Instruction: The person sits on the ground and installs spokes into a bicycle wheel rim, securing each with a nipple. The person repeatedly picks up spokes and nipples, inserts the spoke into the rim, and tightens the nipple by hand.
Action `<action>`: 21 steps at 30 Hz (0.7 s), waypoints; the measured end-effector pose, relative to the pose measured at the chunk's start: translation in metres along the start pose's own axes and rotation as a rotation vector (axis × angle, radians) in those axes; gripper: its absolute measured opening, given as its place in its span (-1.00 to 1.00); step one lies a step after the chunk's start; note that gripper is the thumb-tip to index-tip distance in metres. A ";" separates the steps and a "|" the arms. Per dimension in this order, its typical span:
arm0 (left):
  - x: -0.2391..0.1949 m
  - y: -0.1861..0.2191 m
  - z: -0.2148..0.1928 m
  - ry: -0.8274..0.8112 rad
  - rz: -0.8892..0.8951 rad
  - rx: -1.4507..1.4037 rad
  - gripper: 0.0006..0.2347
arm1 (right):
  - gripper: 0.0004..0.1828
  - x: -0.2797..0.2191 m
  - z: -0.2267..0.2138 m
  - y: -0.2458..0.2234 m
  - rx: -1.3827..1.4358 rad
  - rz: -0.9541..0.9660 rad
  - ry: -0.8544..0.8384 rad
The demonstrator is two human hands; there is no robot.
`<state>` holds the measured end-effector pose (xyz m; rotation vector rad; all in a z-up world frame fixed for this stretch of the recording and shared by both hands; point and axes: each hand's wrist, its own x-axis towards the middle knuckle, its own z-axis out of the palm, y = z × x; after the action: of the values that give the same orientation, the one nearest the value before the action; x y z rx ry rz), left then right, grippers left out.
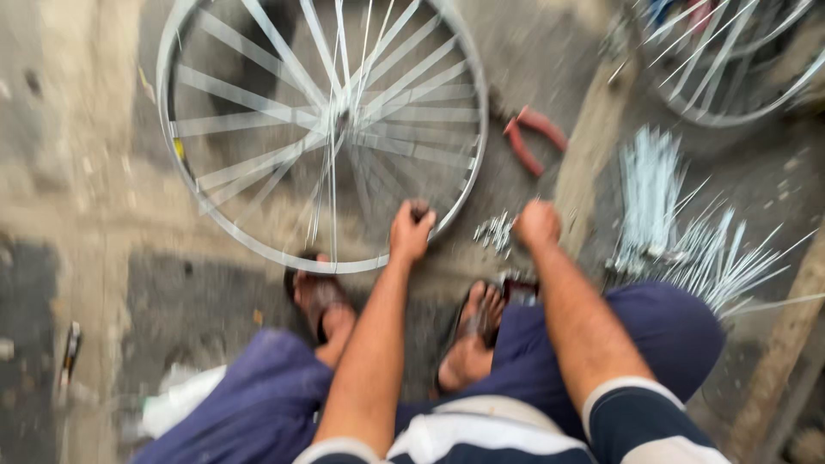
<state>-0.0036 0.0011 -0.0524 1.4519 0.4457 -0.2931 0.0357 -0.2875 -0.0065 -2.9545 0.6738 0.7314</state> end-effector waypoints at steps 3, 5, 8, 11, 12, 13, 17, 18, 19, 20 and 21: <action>-0.010 -0.005 -0.005 -0.011 0.025 0.282 -0.74 | -0.69 -0.006 0.006 0.001 0.114 0.052 0.042; -0.017 0.001 -0.012 -0.032 0.005 0.405 -0.68 | -0.71 -0.011 0.001 -0.007 0.195 0.071 0.056; -0.018 0.034 -0.019 -0.049 0.046 0.513 -0.65 | -0.74 -0.016 -0.032 -0.030 0.520 -0.048 -0.035; -0.034 0.079 -0.021 -0.024 0.034 0.559 -0.72 | -0.90 -0.042 -0.081 -0.055 1.294 -0.091 -0.306; -0.049 0.088 -0.028 0.009 0.053 0.550 -0.74 | -0.89 -0.061 -0.094 -0.059 1.371 -0.240 -0.345; -0.065 0.095 -0.033 0.026 0.069 0.565 -0.74 | -0.89 -0.082 -0.105 -0.064 1.455 -0.275 -0.396; -0.077 0.133 -0.034 0.064 -0.092 0.478 -0.76 | -0.89 -0.150 -0.151 -0.068 1.565 -0.328 -0.532; -0.089 0.135 -0.038 0.056 -0.106 0.484 -0.76 | -0.88 -0.170 -0.155 -0.065 1.580 -0.379 -0.554; -0.098 0.136 -0.042 0.049 -0.120 0.490 -0.75 | -0.87 -0.186 -0.158 -0.064 1.594 -0.430 -0.576; -0.104 0.141 -0.043 0.046 -0.130 0.493 -0.75 | -0.88 -0.197 -0.162 -0.063 1.589 -0.430 -0.586; -0.110 0.146 -0.044 0.028 -0.109 0.487 -0.75 | -0.86 -0.207 -0.164 -0.062 1.583 -0.429 -0.597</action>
<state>-0.0397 0.0518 0.1247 1.9108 0.4991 -0.4935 -0.0308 -0.1682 0.2277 -1.2593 0.2610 0.5353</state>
